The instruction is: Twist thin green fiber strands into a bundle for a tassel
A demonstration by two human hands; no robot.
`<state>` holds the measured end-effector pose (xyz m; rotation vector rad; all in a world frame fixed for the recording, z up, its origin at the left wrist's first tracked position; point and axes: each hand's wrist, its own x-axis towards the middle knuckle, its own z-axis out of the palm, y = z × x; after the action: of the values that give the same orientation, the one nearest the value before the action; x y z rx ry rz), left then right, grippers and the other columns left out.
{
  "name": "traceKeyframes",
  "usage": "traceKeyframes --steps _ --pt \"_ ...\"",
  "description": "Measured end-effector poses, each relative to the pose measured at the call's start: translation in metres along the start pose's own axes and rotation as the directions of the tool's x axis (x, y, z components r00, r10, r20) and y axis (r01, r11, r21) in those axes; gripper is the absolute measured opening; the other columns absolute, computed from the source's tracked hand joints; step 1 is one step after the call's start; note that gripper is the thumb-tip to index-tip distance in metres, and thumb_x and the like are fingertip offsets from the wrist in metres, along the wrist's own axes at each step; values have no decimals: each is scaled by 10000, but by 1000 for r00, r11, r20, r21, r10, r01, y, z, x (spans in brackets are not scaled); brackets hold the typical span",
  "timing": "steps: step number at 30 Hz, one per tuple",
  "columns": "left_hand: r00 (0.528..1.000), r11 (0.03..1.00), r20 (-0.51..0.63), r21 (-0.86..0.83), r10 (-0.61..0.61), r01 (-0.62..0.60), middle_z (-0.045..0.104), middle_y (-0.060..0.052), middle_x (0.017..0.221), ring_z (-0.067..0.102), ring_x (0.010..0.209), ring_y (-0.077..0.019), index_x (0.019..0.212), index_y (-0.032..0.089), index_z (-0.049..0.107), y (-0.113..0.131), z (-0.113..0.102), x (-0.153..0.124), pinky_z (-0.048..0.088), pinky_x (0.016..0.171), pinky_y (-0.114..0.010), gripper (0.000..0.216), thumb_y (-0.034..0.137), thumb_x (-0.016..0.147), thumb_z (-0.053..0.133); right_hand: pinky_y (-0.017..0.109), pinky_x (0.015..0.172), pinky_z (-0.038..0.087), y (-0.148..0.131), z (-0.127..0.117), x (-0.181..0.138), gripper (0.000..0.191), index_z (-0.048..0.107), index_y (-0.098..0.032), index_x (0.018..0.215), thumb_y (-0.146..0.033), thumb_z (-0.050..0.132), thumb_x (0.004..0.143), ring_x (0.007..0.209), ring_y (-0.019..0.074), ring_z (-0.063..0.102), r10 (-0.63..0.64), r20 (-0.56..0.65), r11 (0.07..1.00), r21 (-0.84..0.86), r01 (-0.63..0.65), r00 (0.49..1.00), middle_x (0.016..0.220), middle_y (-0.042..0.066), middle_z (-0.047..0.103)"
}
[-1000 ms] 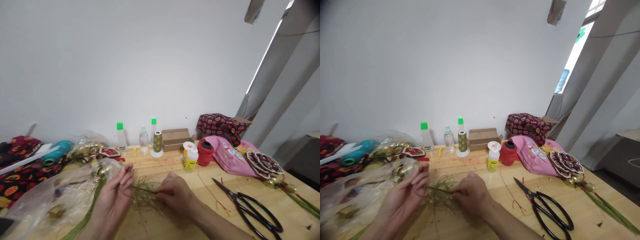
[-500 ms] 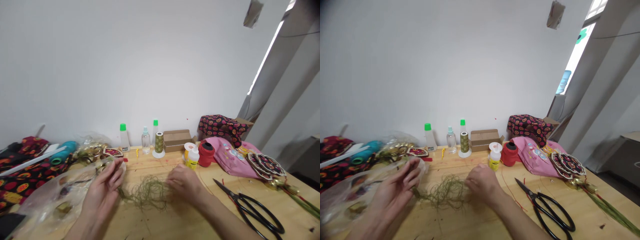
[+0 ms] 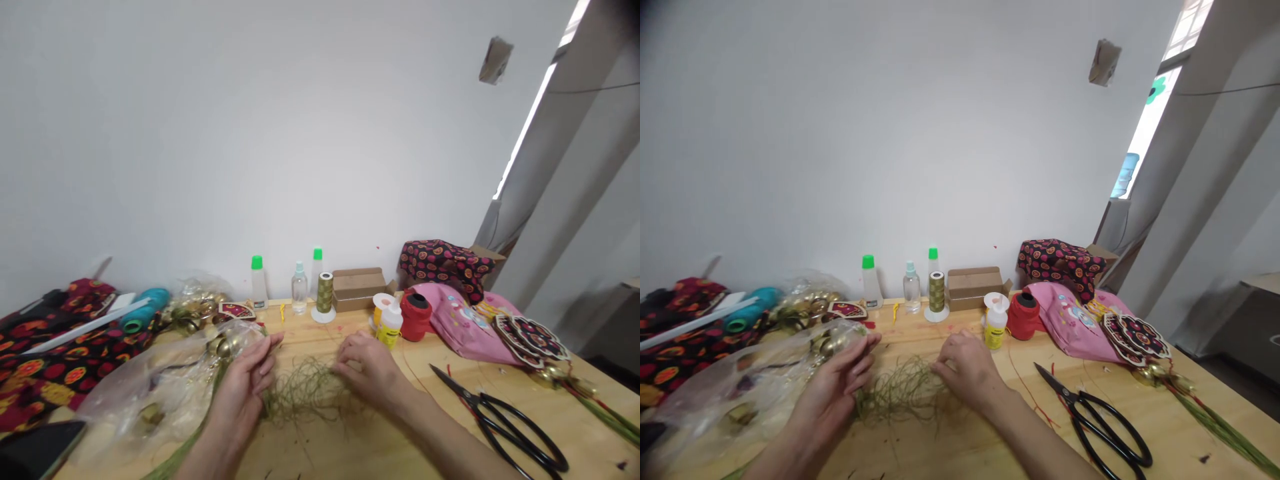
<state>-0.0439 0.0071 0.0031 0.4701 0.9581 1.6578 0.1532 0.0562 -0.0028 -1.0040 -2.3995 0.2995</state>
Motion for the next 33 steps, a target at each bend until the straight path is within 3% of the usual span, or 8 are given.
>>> traceKeyframes --steps 5,11,15,21,24,27,30,33 --pt "997 997 66 76 -27 22 562 -28 719 263 360 18 680 80 645 -5 -4 2 187 261 -80 79 141 669 596 273 657 377 -14 7 14 80 662 -168 678 -136 640 608 747 187 522 14 183 999 -30 -9 983 738 58 632" --pt "976 971 165 216 -142 105 391 43 439 211 357 -6 678 48 653 -12 -3 -1 113 307 -111 196 241 650 631 207 514 370 6 -16 9 118 630 -128 665 -192 543 712 556 109 496 116 168 978 153 -142 979 623 17 598" --pt "967 950 180 286 -180 124 373 50 430 184 350 -11 692 61 651 -15 -1 -1 70 322 -145 236 290 640 629 191 474 328 21 -21 -4 223 614 -126 646 -340 567 689 488 78 431 243 190 712 631 -308 951 529 -25 525" --pt "958 916 214 390 -190 95 354 55 422 142 357 -13 719 78 663 -19 2 -2 52 337 -172 255 318 664 596 181 382 157 26 -2 -14 276 606 -121 613 -384 563 683 399 46 238 357 266 579 689 -436 895 430 -66 354" --pt "952 908 206 398 -226 130 361 54 413 142 353 -8 712 85 671 -21 9 -7 43 332 -172 237 306 642 618 185 413 227 23 -1 -13 205 607 -123 625 -315 562 682 432 58 320 368 190 599 700 -389 910 475 -44 437" --pt "933 894 208 404 -295 193 468 13 472 172 348 1 648 95 663 -26 17 -13 39 333 -174 183 275 627 638 198 442 277 17 -2 -12 150 622 -135 630 -258 556 688 463 76 375 327 82 721 623 -304 942 508 -22 506" --pt "898 878 253 417 -360 235 537 -17 522 210 344 5 615 102 654 -34 20 -16 44 342 -174 176 278 618 650 210 479 313 9 -1 -13 144 650 -165 649 -252 559 719 512 96 431 168 -19 881 451 -142 986 553 -2 571" --pt "867 858 305 459 -395 230 511 1 476 215 326 4 625 99 662 -42 19 -16 45 346 -184 213 311 600 661 225 545 343 1 -1 -14 135 654 -179 656 -250 569 733 577 111 483 26 -65 938 346 -2 998 600 8 608"
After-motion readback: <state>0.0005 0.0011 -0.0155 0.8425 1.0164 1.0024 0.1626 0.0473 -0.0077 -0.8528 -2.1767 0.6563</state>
